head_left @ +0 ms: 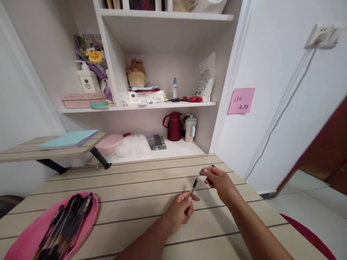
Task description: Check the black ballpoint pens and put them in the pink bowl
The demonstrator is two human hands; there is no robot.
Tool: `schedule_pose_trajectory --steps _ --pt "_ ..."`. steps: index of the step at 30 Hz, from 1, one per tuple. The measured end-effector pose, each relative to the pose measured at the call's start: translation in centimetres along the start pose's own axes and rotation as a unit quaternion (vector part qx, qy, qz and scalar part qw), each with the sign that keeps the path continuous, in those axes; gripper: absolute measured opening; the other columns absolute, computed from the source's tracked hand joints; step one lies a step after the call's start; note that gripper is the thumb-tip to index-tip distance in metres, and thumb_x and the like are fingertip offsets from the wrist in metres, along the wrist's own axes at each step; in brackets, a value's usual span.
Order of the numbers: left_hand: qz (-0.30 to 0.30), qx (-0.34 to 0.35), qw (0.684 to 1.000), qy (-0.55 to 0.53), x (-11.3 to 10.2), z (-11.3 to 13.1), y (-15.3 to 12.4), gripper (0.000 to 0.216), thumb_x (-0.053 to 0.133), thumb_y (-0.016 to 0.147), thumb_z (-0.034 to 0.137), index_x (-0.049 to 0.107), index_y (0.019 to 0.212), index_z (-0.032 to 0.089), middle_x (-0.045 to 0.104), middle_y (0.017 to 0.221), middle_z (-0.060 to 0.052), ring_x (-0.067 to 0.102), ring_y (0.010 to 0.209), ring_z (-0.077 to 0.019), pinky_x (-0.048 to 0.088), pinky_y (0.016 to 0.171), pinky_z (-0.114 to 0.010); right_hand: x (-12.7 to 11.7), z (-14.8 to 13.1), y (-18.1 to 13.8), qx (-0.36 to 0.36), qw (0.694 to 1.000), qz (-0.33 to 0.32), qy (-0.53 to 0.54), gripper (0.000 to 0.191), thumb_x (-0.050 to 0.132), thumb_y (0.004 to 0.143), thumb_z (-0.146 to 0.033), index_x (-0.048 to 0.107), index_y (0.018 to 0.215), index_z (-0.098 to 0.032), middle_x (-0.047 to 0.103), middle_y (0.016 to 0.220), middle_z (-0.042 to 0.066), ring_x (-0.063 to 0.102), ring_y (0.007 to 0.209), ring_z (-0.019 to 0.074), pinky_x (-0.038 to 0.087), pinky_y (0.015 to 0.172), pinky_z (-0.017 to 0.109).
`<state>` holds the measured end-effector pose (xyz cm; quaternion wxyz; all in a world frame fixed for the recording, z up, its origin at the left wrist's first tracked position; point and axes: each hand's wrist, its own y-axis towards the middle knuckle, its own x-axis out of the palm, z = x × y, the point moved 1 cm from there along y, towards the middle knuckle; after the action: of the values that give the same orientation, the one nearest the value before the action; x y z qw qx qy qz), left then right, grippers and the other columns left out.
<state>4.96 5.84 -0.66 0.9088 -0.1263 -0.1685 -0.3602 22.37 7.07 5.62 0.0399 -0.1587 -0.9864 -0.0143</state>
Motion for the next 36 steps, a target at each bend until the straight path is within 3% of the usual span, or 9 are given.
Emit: schedule_pose_trajectory --steps 4,12,17,22,31,36 --pt "-0.002 0.000 1.000 0.005 -0.1 -0.1 0.0 0.032 0.049 0.078 0.043 0.052 0.092 0.014 0.037 0.045 0.009 0.017 0.031 -0.0017 0.008 0.033 -0.018 0.8 -0.2 0.0 -0.024 0.999 0.014 -0.029 0.028 0.065 0.061 -0.042 0.062 0.070 -0.016 0.064 0.070 0.004 0.045 0.043 0.0067 0.026 0.040 0.022" --pt "-0.004 -0.005 1.000 -0.003 -0.2 -0.1 0.0 0.034 0.049 0.078 0.044 0.052 0.094 0.014 0.038 0.046 0.009 0.016 0.031 -0.0012 0.007 0.033 -0.018 1.3 1.0 -0.6 0.001 0.998 -0.047 -0.038 0.027 0.066 0.061 -0.042 0.060 0.066 -0.017 0.055 0.055 -0.002 0.042 0.041 0.0067 0.028 0.041 0.021" --pt "-0.004 -0.009 1.000 0.007 -0.2 0.1 0.0 0.032 0.048 0.079 0.042 0.052 0.094 0.013 0.037 0.045 0.009 0.017 0.031 -0.0018 0.008 0.033 -0.018 1.0 1.0 -0.9 0.056 0.994 -0.090 0.023 0.035 0.064 0.062 -0.047 0.064 0.079 -0.016 0.061 0.074 0.002 0.041 0.042 0.0041 0.022 0.038 0.020" --pt "-0.005 -0.006 1.000 0.006 0.1 0.2 -0.1 0.036 0.049 0.078 0.044 0.050 0.099 0.014 0.037 0.046 0.009 0.017 0.031 -0.0020 0.008 0.033 -0.018 1.2 1.7 -0.8 0.067 0.994 -0.082 0.040 0.033 0.071 0.056 -0.039 0.065 0.078 -0.014 0.049 0.050 -0.004 0.036 0.041 0.0044 0.022 0.040 0.018" --pt "0.049 0.049 0.997 0.014 0.4 -0.3 0.1 0.036 0.052 0.075 0.045 0.051 0.093 0.014 0.032 0.043 0.011 0.015 0.032 -0.0017 0.008 0.034 -0.018 2.6 2.2 -1.9 0.054 0.995 -0.047 0.063 0.035 0.068 0.059 -0.043 0.063 0.078 -0.014 0.045 0.043 -0.005 0.034 0.040 0.0052 0.021 0.040 0.019" --pt "0.109 0.088 0.988 0.063 0.9 -0.7 0.2 0.030 0.050 0.077 0.039 0.051 0.091 0.013 0.031 0.041 0.011 0.017 0.032 -0.0019 0.009 0.034 -0.018 2.9 2.3 -2.0 0.035 0.998 -0.029 0.053 0.034 0.069 0.057 -0.044 0.063 0.073 -0.015 0.047 0.043 -0.005 0.036 0.039 0.0061 0.020 0.039 0.020"
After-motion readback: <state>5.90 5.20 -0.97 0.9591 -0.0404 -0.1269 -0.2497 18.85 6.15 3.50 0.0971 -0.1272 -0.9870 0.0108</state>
